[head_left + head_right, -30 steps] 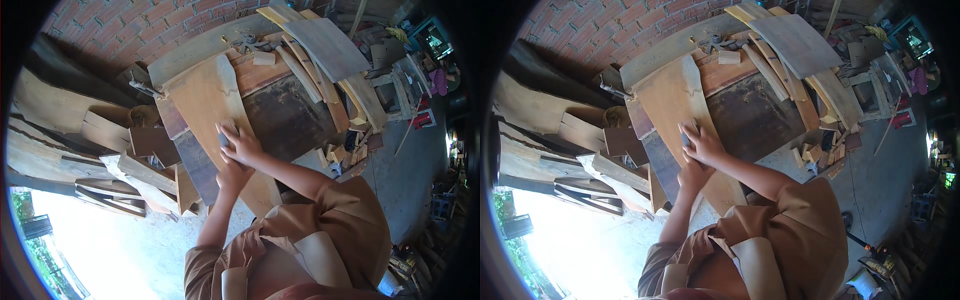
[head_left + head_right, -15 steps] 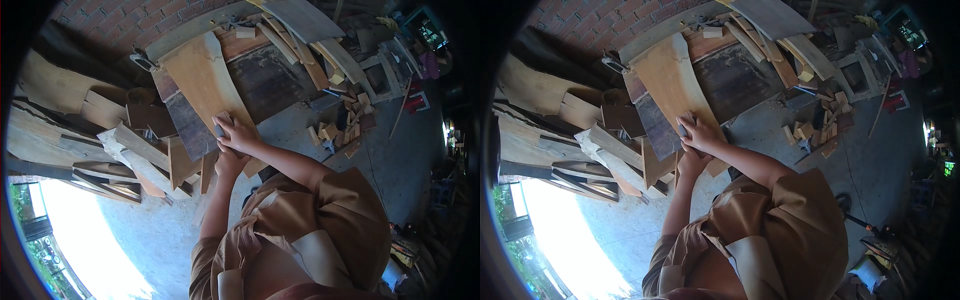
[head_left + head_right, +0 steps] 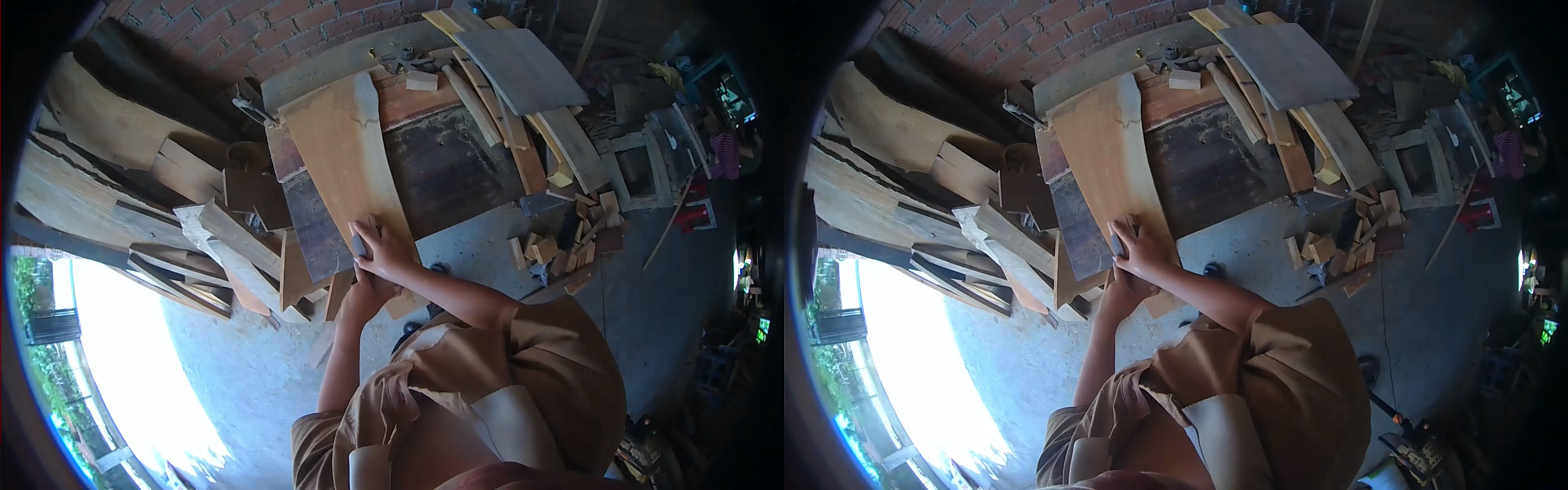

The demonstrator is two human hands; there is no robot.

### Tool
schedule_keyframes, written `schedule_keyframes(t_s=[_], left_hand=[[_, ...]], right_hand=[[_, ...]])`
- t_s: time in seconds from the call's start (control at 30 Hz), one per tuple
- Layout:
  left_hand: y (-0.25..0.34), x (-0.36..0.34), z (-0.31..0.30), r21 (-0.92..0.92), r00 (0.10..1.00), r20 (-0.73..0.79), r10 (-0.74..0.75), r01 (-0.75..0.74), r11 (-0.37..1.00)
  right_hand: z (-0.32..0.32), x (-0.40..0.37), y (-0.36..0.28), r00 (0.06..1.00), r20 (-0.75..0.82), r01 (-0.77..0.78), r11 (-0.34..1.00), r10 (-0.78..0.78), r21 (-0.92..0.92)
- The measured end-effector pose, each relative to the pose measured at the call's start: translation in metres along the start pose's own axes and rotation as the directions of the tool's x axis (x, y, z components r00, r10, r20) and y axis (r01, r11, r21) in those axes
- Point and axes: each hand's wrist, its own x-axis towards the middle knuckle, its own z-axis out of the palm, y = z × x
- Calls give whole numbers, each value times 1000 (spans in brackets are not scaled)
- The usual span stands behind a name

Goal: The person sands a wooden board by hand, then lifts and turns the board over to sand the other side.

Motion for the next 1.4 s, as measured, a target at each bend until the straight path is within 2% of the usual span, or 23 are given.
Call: schedule_keyframes(t_s=[0.1, 0.2, 0.3, 0.37, 0.43, 0.47, 0.5, 0.57, 0.6, 0.67, 0.8, 0.9, 0.97, 1.0, 1.03, 1.1, 1.13, 1.17, 1.23, 1.27, 1.33, 1.37, 1.4], left_hand=[[-2, 0, -3, -151, 999, 29, -45, 49, 987], [-11, 0, 2, -415, 970, -223, -98, -3, 910], [-16, -2, 4, -526, 880, -280, -384, 194, 828], [-33, 1, 23, -556, 844, -330, -423, 188, 809], [-42, 3, 40, -796, 811, -188, -554, 204, 570], [-41, 5, 45, -809, 788, 14, -615, 371, 457], [-40, 6, 51, -814, 782, 12, -623, 370, 448], [-34, 12, 61, -847, 774, 343, -533, 500, 181], [-24, 14, 63, -850, 775, 339, -533, 495, 179], [0, 13, 67, -962, 897, 55, -439, 164, 216], [-28, 17, 85, -965, 887, 141, -440, 223, 140], [-11, 6, 63, -965, 847, -26, -530, 117, 235], [-10, -7, 45, -976, 879, -102, -465, 3, 220], [15, -22, 14, -965, 863, -112, -492, 24, 262], [13, -24, 6, -965, 857, -117, -501, 21, 261], [3, -32, -7, -998, 894, -50, -446, -26, 59], [15, -38, -26, -995, 876, 17, -481, 61, 75], [24, -43, -42, -996, 871, 17, -491, 60, 73], [40, -50, -67, -990, 921, -43, -387, 12, 139], [45, -52, -78, -981, 927, -67, -369, 6, 192], [62, -51, -95, -992, 948, -107, -301, -80, 99], [73, -51, -102, -989, 962, -145, -231, -150, -6], [84, -51, -108, -988, 962, -154, -226, -157, 5]], right_hand=[[-8, 7, 16, 992, 66, 105, 994, -104, -13], [-17, 10, 32, 983, 28, 177, 982, -179, 66], [-56, 18, 55, 995, 99, 11, 998, -17, 68], [-77, 25, 88, 1000, -27, 8, 999, -7, 40], [-109, 31, 112, 991, -134, -22, 1000, 22, -3], [-122, 35, 128, 984, -172, -56, 998, 48, -41], [-133, 37, 141, 974, -213, -93, 993, 75, -75], [-160, 38, 144, 953, -222, -246, 953, 204, -177], [-161, 40, 158, 954, -223, -240, 954, 198, -179], [-158, 43, 185, 928, -264, -333, 902, 262, -274], [-159, 42, 173, 920, -240, -372, 885, 310, -282], [-164, 40, 172, 926, -255, -360, 855, 278, -373], [-163, 39, 172, 901, -419, -147, 826, -115, -544], [-163, 41, 164, 902, -414, -136, 828, -124, -544], [-163, 43, 151, 883, -436, -63, 875, -176, -480], [-147, 48, 134, 864, -452, 21, 913, -222, -407], [-133, 53, 128, 950, -308, 54, 998, -60, -27], [-119, 57, 119, 995, -97, -2, 935, 38, 354], [-112, 54, 66, 953, 235, -302, 698, 193, 649], [-109, 57, 47, 953, 237, -299, 698, 187, 651], [-106, 68, 18, 850, 449, -499, 152, 276, 853], [-109, 72, 10, 855, 444, -493, 150, 268, 857], [-111, 76, 2, 915, 393, -398, 44, 94, 916]])
